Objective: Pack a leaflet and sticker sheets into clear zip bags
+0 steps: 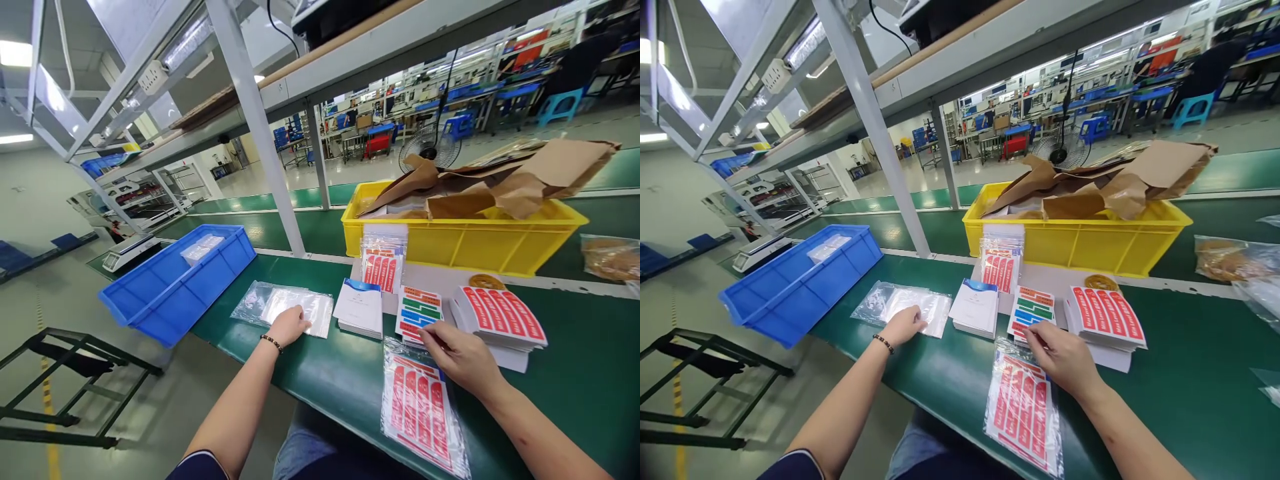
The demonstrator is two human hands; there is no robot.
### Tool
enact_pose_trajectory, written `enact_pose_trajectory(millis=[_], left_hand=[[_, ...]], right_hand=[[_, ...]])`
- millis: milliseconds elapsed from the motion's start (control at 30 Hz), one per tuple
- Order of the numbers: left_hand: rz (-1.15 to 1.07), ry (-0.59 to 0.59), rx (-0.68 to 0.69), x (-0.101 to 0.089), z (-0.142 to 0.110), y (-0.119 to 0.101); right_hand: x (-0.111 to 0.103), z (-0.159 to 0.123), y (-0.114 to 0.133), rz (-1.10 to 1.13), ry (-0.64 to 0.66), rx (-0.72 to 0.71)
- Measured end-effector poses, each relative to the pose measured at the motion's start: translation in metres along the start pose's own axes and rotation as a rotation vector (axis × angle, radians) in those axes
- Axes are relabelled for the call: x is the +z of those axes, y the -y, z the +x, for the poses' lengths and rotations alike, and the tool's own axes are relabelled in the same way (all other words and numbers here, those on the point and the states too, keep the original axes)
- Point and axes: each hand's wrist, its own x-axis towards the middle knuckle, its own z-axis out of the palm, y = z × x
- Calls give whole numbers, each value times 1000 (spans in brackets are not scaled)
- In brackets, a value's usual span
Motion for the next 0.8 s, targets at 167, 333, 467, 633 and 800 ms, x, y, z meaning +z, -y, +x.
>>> enact_pose_trajectory(millis=[167,333,467,633,800], left_hand=[[-11,1,-1,-1,5,3],[-93,-109,105,-9,-13,-17],[-136,-102,273,4,-35,-65],[-69,-47,532,25,-47,-126],[-424,71,483,31,-29,-150]], right_hand=[[3,0,-5,-7,1,14],[4,1,2,71,17,25],[3,6,30,196,164,-3],[11,11,48,289,321,267],[19,1,31,91,245,213]])
